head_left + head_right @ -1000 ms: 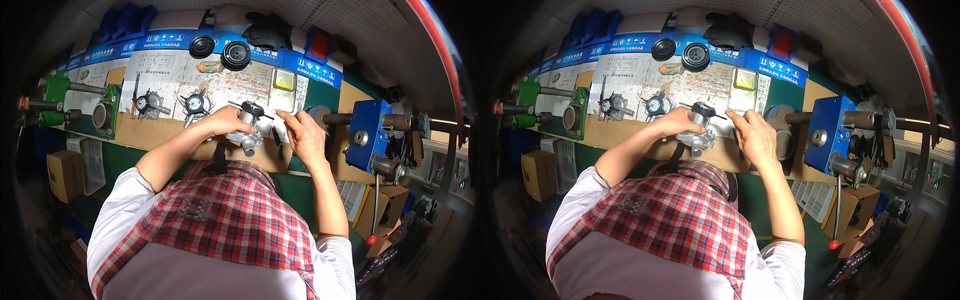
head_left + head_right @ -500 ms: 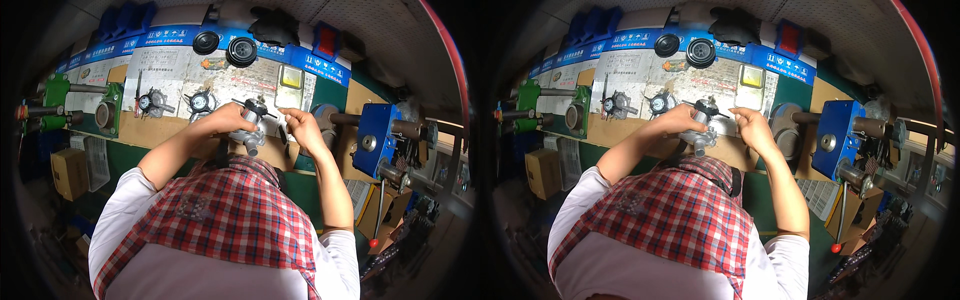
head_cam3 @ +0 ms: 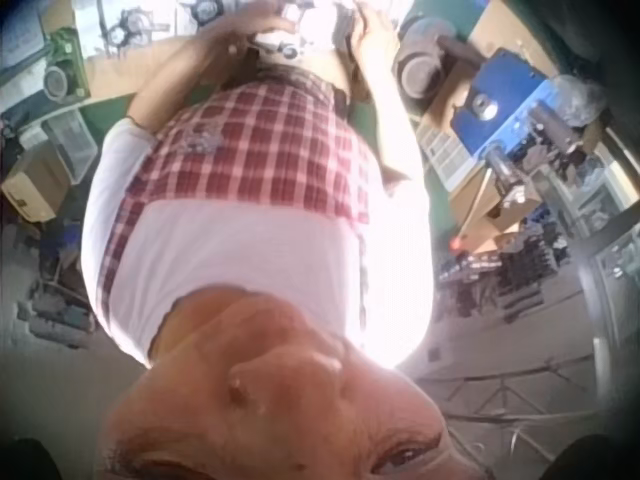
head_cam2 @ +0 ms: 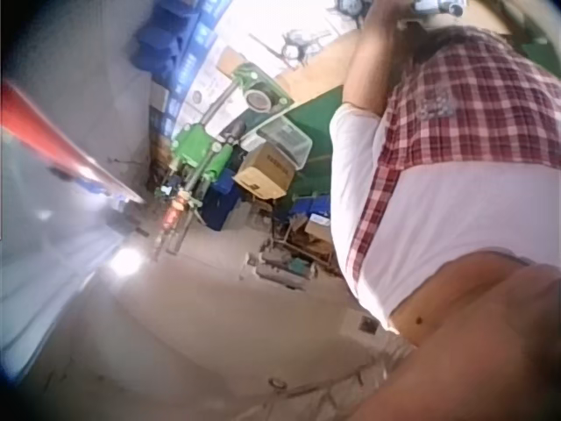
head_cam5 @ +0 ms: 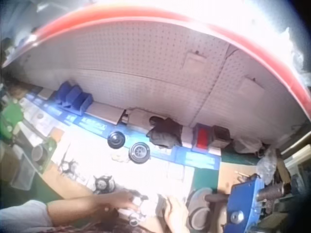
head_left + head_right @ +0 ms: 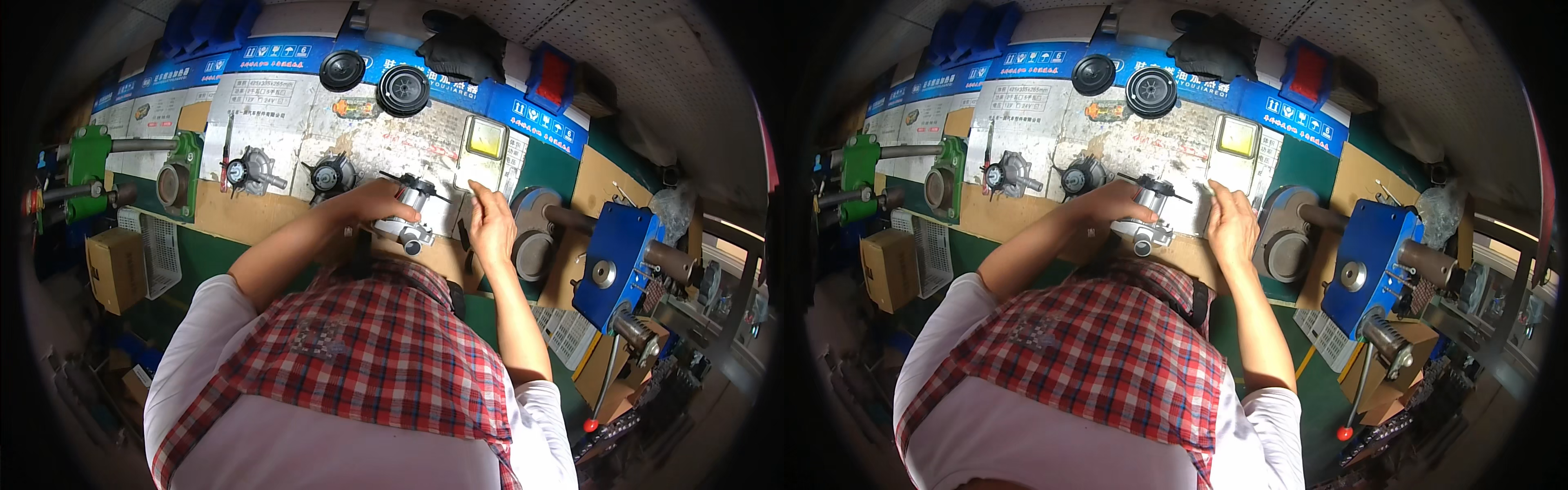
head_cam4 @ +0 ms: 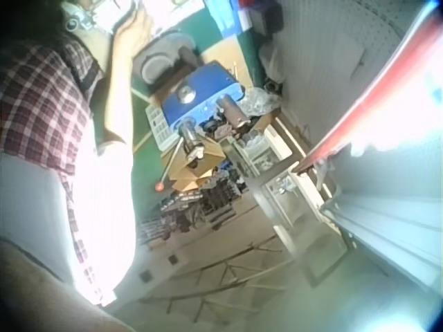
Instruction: The person assembles mechanical components at a workbench using a manual press and hand tools. They repeatedly place parts into the press, operate the lever, remove the assembled units, and place them on a nearby pallet. The person also retrieves additional parts from a box and moves a blue bin of components across the room.
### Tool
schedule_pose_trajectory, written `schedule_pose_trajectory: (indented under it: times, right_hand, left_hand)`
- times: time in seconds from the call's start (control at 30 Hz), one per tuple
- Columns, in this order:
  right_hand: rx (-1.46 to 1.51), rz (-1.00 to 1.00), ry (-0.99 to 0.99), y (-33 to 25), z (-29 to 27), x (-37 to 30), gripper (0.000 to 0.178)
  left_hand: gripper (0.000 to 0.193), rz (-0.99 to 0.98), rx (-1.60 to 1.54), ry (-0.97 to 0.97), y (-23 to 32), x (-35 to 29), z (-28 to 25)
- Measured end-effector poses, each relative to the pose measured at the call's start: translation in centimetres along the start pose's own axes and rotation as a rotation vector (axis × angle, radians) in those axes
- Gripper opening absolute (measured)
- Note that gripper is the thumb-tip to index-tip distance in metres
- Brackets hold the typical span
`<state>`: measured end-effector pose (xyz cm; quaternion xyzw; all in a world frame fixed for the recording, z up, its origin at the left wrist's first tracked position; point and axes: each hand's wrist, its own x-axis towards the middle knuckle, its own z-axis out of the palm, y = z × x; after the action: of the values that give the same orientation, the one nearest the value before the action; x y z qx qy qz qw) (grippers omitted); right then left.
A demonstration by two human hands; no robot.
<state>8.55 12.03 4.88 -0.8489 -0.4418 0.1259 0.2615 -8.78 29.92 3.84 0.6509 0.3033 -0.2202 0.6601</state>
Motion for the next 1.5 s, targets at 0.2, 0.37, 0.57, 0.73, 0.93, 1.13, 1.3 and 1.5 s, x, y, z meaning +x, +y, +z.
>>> schedule_pose_trajectory:
  times: [0.2, 0.37, 0.57, 0.73, 0.93, 1.13, 1.3, 1.5]
  right_hand:
    - [-0.005, 0.403, 0.148, 8.5, 7.9, 3.9, 0.022]
    - [-0.361, 0.623, 0.158, 8.2, 11.8, 6.1, 0.023]
    - [-0.042, -0.256, 0.264, -0.1, 11.4, 13.2, 0.044]
    - [-0.248, -0.491, 0.021, -6.7, 14.9, 17.1, 0.075]
    - [-0.507, -0.528, 0.168, -6.2, 19.0, 18.0, 0.033]
    - [0.260, -0.216, 0.376, -9.7, 10.1, 13.6, 0.044]
    - [1.598, 0.343, 0.044, -13.8, -3.2, 3.1, 0.049]
    - [0.814, 0.051, -0.077, -11.2, -5.0, -5.4, 0.052]
  left_hand:
    - [0.040, 0.110, -0.432, -0.031, -1.2, -0.1, -0.2]
    - [0.051, -0.128, -0.941, 0.056, -3.5, -2.5, -1.1]
    - [0.048, -0.060, -0.885, 0.387, -2.9, -7.1, -2.5]
    - [0.051, -0.008, -0.202, 0.703, -2.2, -9.2, -4.5]
    - [0.048, 0.238, -0.134, 0.812, -4.3, -10.8, -4.8]
    - [0.053, 0.335, 0.332, 1.111, -5.0, -9.8, -4.2]
    - [0.053, 0.550, 0.540, 1.109, -4.1, -9.0, -1.5]
    - [0.053, 0.720, 0.599, 0.934, -1.8, -7.5, 4.7]
